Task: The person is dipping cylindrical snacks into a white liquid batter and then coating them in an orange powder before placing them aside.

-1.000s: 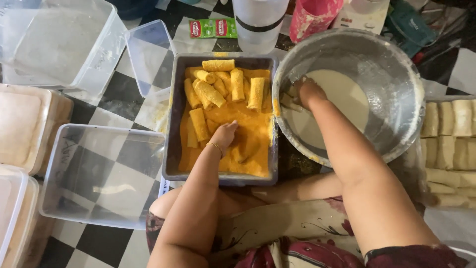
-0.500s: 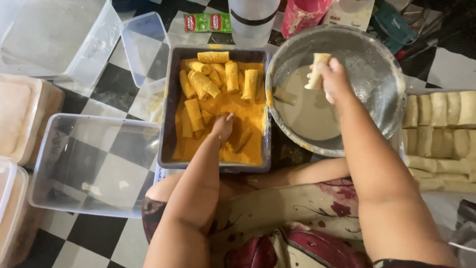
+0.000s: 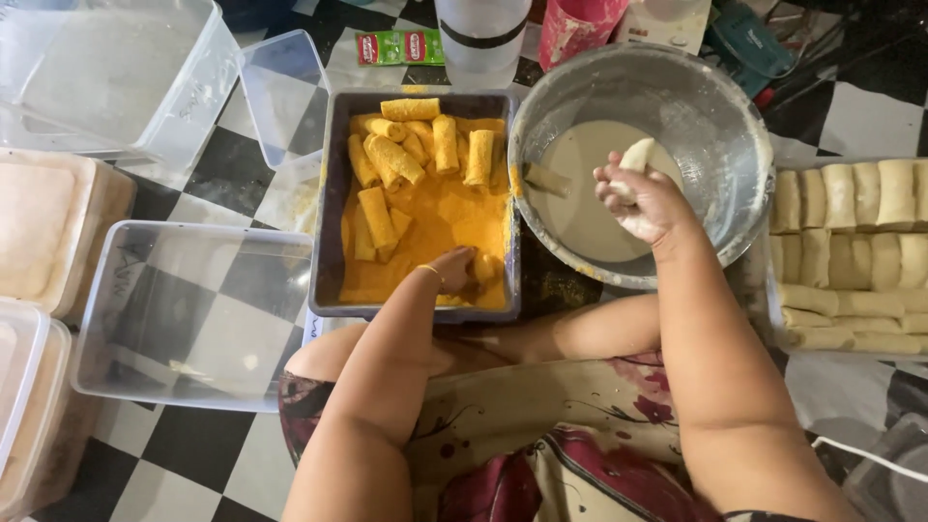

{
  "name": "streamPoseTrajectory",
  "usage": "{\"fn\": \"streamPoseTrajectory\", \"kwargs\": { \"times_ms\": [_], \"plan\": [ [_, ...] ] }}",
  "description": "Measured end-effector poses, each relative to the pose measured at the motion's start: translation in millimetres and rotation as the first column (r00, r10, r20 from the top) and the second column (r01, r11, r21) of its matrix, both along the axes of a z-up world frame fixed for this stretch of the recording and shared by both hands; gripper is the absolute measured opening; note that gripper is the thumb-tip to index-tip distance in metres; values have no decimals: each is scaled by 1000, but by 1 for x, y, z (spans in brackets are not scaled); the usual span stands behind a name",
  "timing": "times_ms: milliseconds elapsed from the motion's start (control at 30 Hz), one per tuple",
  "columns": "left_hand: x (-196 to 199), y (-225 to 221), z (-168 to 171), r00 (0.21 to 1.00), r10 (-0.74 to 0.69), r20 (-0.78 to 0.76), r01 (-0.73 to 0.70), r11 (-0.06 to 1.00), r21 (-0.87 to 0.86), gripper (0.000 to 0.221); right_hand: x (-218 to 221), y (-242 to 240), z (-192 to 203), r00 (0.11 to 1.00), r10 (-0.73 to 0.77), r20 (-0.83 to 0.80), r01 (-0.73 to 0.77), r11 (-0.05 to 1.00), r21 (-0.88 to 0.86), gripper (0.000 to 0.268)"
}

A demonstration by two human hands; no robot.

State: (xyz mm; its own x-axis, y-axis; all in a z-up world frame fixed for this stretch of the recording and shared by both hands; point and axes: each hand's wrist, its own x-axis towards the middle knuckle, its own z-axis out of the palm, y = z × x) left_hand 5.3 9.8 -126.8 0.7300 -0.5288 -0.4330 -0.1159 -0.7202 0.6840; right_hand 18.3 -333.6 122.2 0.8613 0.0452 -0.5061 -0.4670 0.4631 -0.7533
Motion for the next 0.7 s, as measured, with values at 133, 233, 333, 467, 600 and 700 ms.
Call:
{"fn": "streamPoseTrajectory", "kwargs": {
  "times_ms": [133, 233, 333, 467, 600, 700],
  "plan": [
    [2, -6, -63, 991, -47, 124, 38, 997, 68, 71, 5, 20, -20, 959, -69, 275, 128, 971, -201, 23],
    [10, -31, -109, -131, 397, -909, -919, 296, 261, 61, 18, 20, -35, 916, -185, 357, 264, 947, -185, 52],
    [-2, -16, 104, 953, 178, -244, -183, 983, 3, 77, 24, 18, -37, 815, -209, 540, 360, 914, -190, 26],
    [13, -2, 182, 705, 582, -406, -708, 615, -346, 53, 36, 3, -33, 853, -428, 299, 487, 858, -162, 37],
    [52, 24, 165, 366, 658, -658, -840, -70, -537, 53, 56, -35, -80, 811, -583, -57, 586, 808, 70, 45],
    [41, 22, 176, 378, 715, -588, -758, -125, -640, 36, 56, -40, -80, 847, -478, -233, 528, 810, 255, 22]
  ]
}}
